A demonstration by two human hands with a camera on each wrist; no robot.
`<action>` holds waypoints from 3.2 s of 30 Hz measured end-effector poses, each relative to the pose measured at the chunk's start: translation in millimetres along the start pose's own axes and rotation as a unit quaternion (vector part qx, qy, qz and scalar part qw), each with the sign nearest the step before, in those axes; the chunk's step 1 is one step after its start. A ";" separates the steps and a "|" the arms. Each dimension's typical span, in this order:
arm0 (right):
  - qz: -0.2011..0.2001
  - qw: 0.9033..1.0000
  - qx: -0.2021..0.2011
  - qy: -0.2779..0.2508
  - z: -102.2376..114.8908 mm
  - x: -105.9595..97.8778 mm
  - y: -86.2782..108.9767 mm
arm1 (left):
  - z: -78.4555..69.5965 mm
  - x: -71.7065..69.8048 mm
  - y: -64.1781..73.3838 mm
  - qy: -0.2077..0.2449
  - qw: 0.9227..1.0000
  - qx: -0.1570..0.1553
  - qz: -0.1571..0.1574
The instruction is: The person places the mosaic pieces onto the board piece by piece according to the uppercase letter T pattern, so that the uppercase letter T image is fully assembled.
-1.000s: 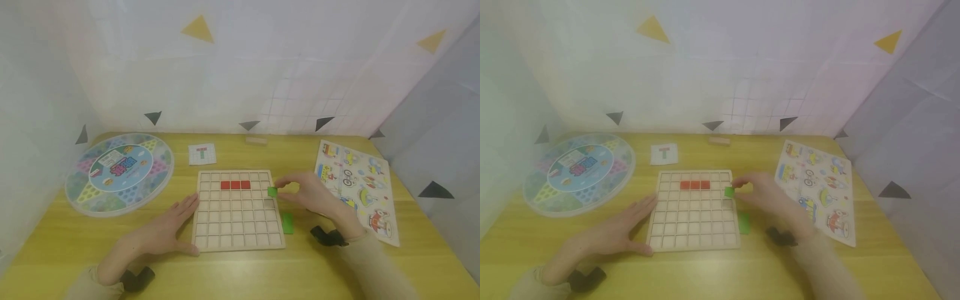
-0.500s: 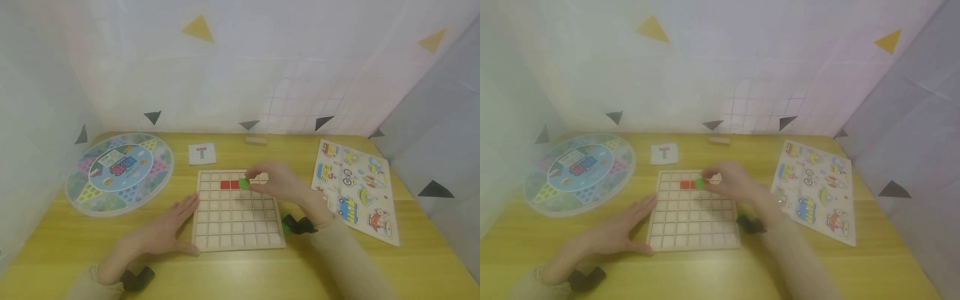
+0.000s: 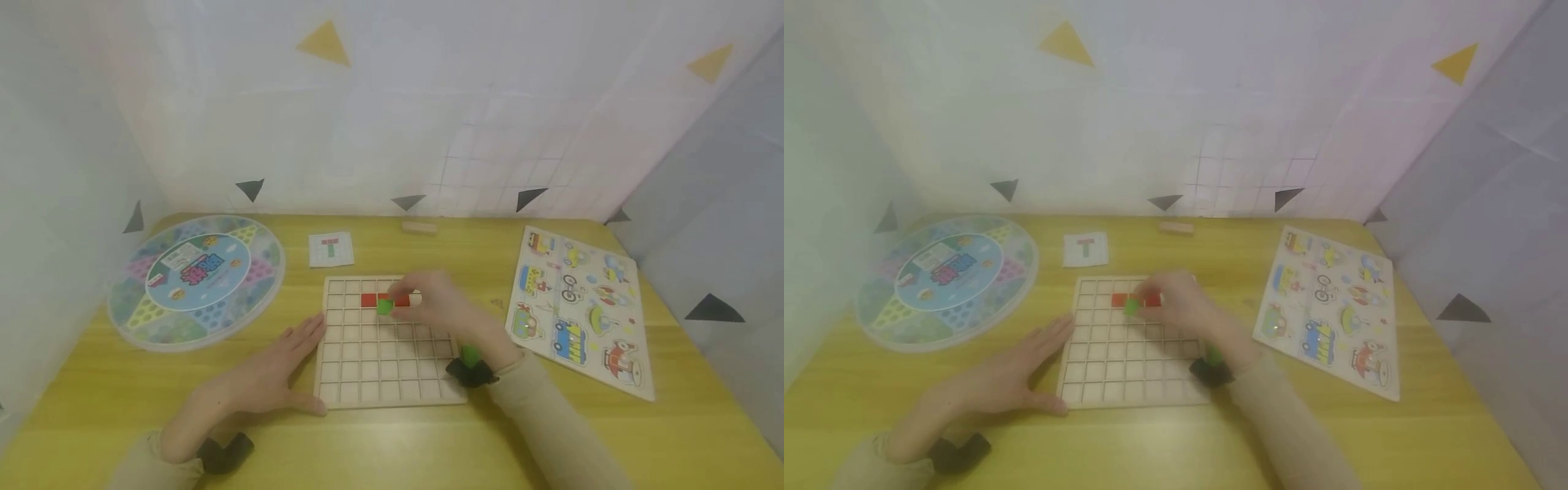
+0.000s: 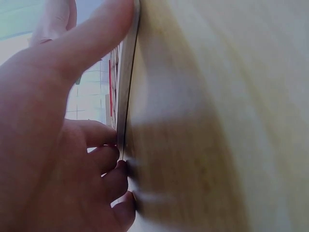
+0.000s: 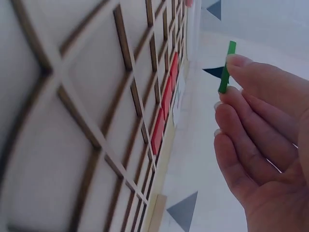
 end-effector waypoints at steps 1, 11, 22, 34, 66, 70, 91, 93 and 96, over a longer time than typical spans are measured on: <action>0.001 1.000 -0.001 -0.003 0.3 2.3 -0.7 | 0.2 0.2 -0.3 -0.001 1.000 -0.001 0.000; -0.010 1.000 -0.017 0.014 -0.1 14.7 -2.6 | -0.9 -0.3 -0.1 0.000 1.000 -0.002 -0.001; 0.010 1.000 0.019 0.019 -13.1 21.4 -3.7 | -3.6 -1.3 1.0 0.004 1.000 -0.003 0.002; 0.008 0.999 -0.015 0.027 -14.4 25.5 -4.6 | -4.5 -1.8 0.9 0.009 1.000 0.001 0.002; 0.001 0.999 -0.028 0.039 -10.4 24.6 -3.6 | -2.6 -0.8 0.6 -0.001 1.000 0.000 0.002; -0.001 0.999 -0.031 0.039 -10.3 24.1 -3.8 | -3.2 -0.9 0.2 -0.001 1.000 0.002 0.002; -0.016 1.000 0.000 0.004 -16.1 -30.7 20.8 | -2.1 -0.2 -0.7 -0.006 1.000 -0.003 0.004; -0.018 1.000 0.005 0.019 -24.4 -36.9 28.3 | -2.0 -0.7 -0.3 -0.004 1.000 -0.003 0.002; -0.024 0.999 0.011 0.034 -39.0 -44.1 41.2 | -2.3 -1.0 0.0 -0.005 1.000 -0.002 0.001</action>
Point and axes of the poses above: each hand's wrist, its own y-axis away from the middle knuckle, its own x-axis out of the palm, z = x × y, the point moved 9 cm from there along -y, towards the middle knuckle, and after that the axes turned 11 degrees about y, right-handed, at the moved point
